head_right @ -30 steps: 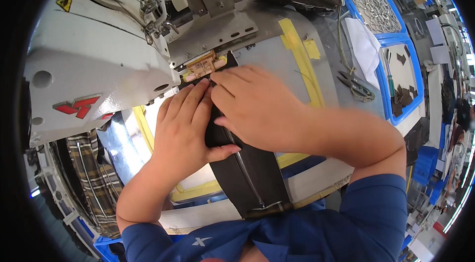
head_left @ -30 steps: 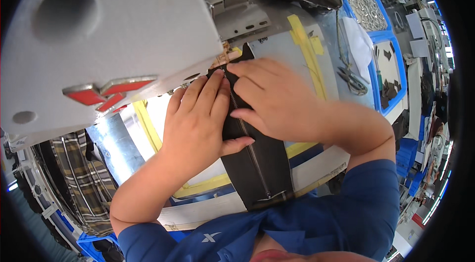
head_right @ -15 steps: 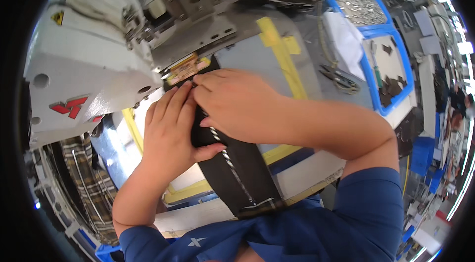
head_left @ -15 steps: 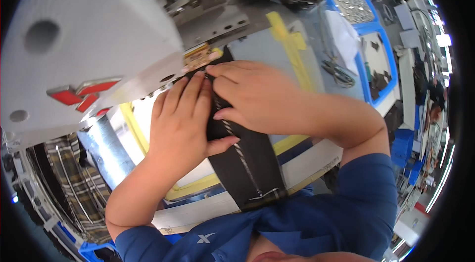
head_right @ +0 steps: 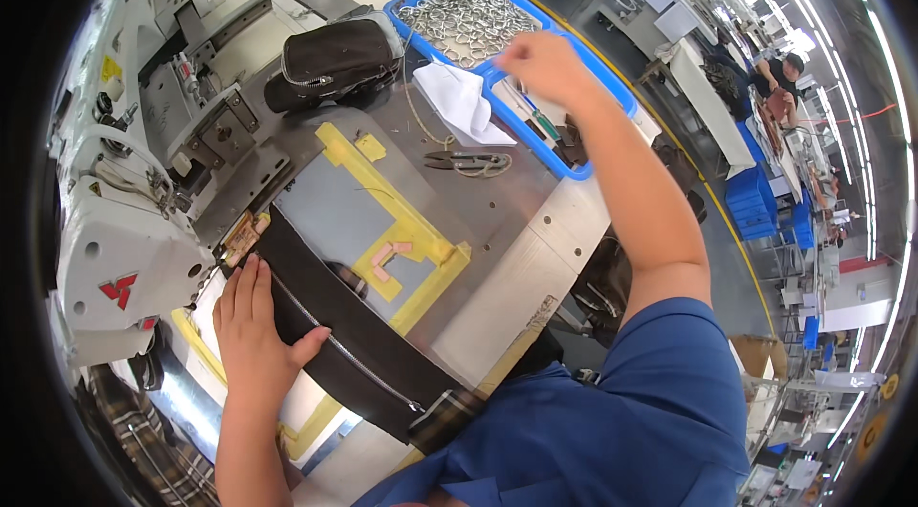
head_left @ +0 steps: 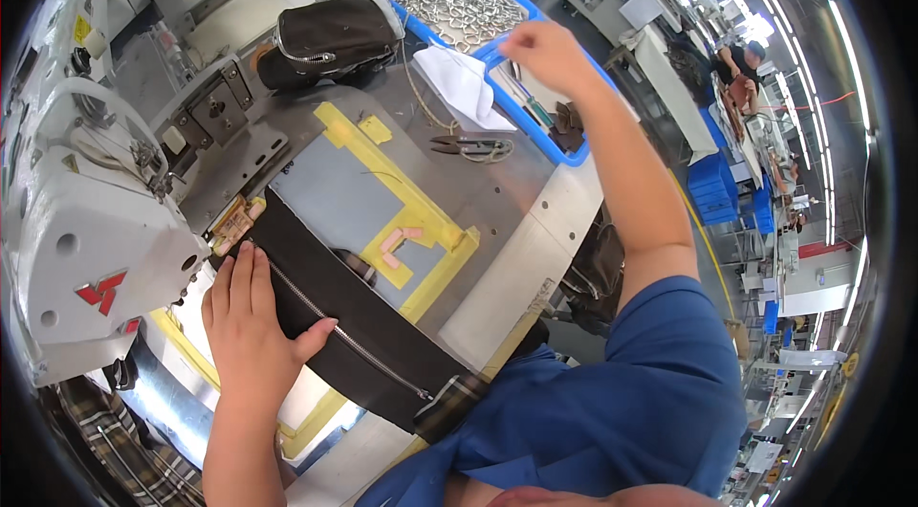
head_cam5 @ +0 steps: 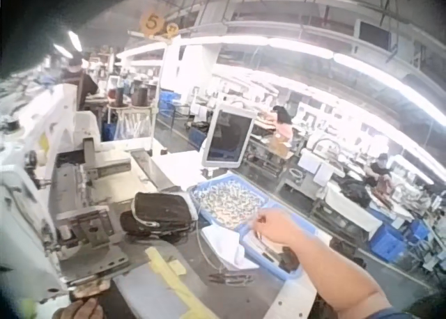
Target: The person sews a zipper onto a black fabric pouch using a sewing machine. They align the zipper, guide the fabric under the needle, and stitch along the edge. The person then attaches a white fabric patch to the pouch and sews it in place. They repeat this process with a plaid fabric pouch, attaching a zipper and a white patch.
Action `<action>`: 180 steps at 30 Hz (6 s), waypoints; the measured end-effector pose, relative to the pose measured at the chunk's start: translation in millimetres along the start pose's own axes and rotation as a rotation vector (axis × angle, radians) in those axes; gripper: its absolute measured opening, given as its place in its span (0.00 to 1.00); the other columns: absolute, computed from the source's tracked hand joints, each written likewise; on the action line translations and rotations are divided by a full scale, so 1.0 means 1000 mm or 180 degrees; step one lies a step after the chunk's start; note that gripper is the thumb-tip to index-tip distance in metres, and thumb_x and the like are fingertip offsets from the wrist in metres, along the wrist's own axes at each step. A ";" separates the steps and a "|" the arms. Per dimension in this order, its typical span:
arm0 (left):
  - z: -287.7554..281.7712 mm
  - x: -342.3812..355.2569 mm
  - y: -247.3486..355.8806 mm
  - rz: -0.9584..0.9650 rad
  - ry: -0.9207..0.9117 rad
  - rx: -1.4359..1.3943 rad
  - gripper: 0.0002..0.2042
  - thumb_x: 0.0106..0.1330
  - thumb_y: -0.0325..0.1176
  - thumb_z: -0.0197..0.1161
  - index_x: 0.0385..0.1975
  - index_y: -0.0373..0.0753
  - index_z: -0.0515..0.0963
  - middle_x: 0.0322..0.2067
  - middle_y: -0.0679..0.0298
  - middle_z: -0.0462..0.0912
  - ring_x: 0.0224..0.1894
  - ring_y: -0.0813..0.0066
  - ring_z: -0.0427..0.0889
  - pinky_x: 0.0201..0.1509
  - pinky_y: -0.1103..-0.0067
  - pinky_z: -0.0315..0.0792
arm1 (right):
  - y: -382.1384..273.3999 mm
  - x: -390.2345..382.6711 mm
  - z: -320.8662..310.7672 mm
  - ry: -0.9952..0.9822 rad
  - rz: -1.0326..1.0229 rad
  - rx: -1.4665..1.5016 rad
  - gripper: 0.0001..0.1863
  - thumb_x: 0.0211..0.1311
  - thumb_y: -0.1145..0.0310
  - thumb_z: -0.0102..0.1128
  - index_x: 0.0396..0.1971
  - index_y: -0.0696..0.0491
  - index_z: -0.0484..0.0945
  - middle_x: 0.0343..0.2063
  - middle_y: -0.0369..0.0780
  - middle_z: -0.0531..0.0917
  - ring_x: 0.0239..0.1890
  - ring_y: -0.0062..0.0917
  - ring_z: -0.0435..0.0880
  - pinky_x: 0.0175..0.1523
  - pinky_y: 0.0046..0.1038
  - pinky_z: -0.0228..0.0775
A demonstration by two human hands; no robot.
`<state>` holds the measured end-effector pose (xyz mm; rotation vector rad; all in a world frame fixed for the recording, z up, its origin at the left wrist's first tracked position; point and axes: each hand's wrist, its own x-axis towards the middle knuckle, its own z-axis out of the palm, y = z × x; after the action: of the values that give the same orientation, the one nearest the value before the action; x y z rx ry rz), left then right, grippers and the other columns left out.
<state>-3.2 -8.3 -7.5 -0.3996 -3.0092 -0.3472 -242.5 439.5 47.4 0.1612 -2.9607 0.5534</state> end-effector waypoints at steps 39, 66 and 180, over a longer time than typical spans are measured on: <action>0.008 -0.013 -0.006 0.0646 0.0627 -0.0435 0.27 0.56 0.49 0.76 0.48 0.33 0.86 0.53 0.55 0.85 0.62 0.56 0.79 0.69 0.62 0.69 | -0.248 -0.086 0.142 -0.0171 -0.4084 0.0421 0.15 0.53 0.72 0.66 0.43 0.56 0.85 0.36 0.38 0.83 0.38 0.34 0.85 0.45 0.37 0.80; 0.002 -0.006 -0.014 0.0192 0.0511 -0.0371 0.42 0.48 0.57 0.79 0.57 0.29 0.80 0.64 0.50 0.79 0.63 0.51 0.79 0.65 0.61 0.72 | -0.249 -0.079 0.144 -0.0567 -0.3726 0.0836 0.07 0.58 0.72 0.70 0.38 0.53 0.88 0.44 0.37 0.90 0.45 0.36 0.88 0.52 0.38 0.81; 0.006 -0.016 -0.012 0.0258 0.0635 -0.0314 0.38 0.59 0.53 0.76 0.63 0.32 0.77 0.63 0.45 0.80 0.65 0.46 0.79 0.71 0.58 0.72 | -0.262 -0.079 0.126 -0.1270 -0.2822 0.1421 0.07 0.64 0.76 0.69 0.41 0.56 0.88 0.34 0.44 0.88 0.36 0.38 0.87 0.41 0.34 0.78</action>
<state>8.5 -22.0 -17.5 -0.4637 -2.7808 -0.4983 -143.8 157.2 12.0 1.6666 -2.6033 1.0806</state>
